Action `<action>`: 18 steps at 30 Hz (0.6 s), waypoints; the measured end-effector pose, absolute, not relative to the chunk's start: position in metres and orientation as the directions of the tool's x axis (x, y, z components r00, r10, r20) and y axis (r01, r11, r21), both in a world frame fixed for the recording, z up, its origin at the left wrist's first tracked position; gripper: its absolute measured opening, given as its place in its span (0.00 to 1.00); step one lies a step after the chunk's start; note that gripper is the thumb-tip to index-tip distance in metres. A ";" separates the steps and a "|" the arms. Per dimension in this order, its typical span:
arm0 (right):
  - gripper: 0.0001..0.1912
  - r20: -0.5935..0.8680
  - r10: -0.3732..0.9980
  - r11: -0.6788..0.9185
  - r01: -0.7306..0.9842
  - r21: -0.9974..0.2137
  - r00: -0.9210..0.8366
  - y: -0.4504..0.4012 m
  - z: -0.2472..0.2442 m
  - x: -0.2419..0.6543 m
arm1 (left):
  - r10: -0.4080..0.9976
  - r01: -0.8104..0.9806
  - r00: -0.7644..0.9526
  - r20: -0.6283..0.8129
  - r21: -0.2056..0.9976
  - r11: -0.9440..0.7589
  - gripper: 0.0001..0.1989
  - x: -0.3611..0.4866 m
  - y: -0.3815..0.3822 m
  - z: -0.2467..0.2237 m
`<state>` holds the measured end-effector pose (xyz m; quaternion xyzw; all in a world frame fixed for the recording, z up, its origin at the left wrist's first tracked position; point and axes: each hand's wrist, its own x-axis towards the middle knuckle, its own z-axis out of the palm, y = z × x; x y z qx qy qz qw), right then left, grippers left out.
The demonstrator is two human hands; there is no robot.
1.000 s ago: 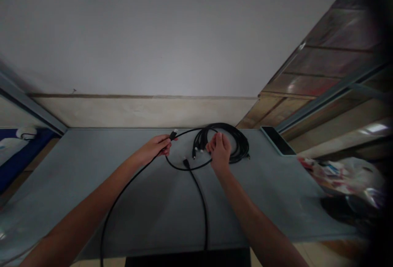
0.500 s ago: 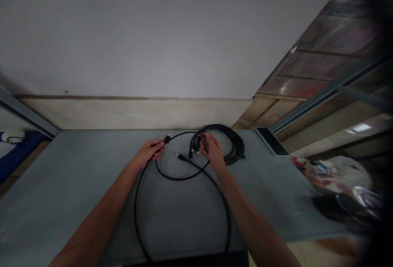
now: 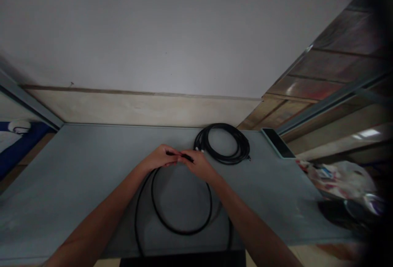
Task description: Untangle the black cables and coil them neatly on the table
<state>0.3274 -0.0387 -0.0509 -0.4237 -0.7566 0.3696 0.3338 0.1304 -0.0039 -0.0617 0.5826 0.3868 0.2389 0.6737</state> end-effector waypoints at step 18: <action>0.16 0.241 0.965 0.263 0.458 -0.849 -0.106 -0.022 -0.043 0.354 | 0.834 0.010 0.449 -0.320 0.936 0.353 0.20 0.090 0.011 -0.044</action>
